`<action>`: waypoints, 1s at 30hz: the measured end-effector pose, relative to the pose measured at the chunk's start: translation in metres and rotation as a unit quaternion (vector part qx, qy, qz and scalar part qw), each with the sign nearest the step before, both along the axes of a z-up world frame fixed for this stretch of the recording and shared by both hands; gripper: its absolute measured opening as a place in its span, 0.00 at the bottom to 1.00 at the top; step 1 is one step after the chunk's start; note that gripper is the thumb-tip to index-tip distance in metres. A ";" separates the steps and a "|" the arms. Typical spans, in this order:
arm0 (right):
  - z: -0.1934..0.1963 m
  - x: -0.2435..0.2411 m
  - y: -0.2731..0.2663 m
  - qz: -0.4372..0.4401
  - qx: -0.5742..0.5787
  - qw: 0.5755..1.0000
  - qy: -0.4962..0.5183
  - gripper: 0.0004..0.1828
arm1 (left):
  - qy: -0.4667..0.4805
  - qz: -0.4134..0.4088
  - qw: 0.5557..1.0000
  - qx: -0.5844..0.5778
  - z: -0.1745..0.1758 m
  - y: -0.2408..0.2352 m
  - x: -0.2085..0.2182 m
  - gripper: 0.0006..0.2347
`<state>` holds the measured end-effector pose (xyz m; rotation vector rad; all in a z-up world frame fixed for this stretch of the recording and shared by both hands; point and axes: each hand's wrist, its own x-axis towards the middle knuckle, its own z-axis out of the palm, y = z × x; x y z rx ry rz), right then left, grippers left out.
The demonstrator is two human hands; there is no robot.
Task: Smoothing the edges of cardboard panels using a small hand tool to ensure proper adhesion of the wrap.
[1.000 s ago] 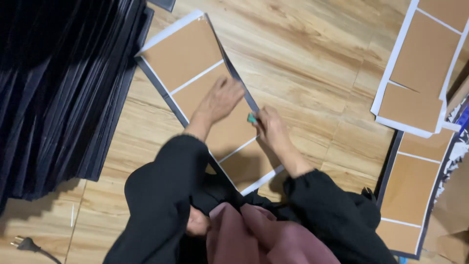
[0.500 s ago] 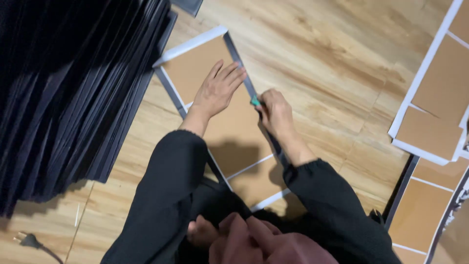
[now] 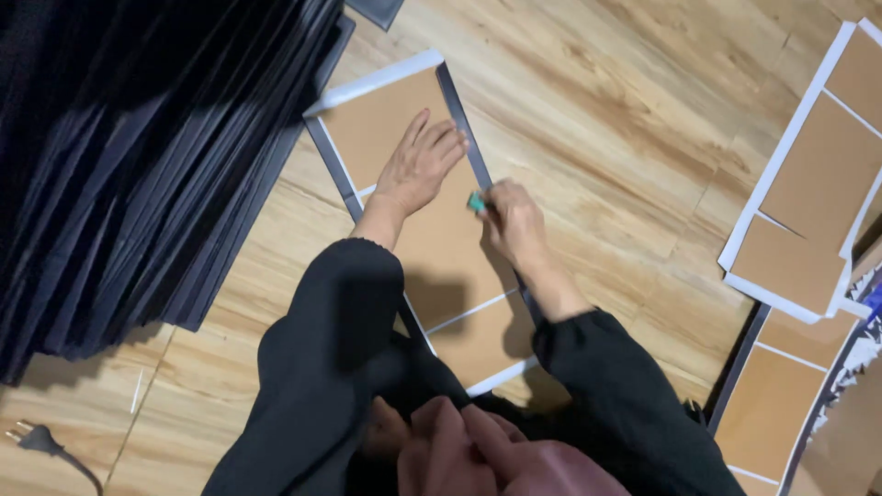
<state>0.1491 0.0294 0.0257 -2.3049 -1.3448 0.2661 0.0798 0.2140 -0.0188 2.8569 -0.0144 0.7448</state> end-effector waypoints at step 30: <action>-0.012 0.104 0.158 -0.030 0.095 0.995 0.002 0.12 | 0.005 0.089 0.995 0.036 0.017 0.002 -0.006 0.03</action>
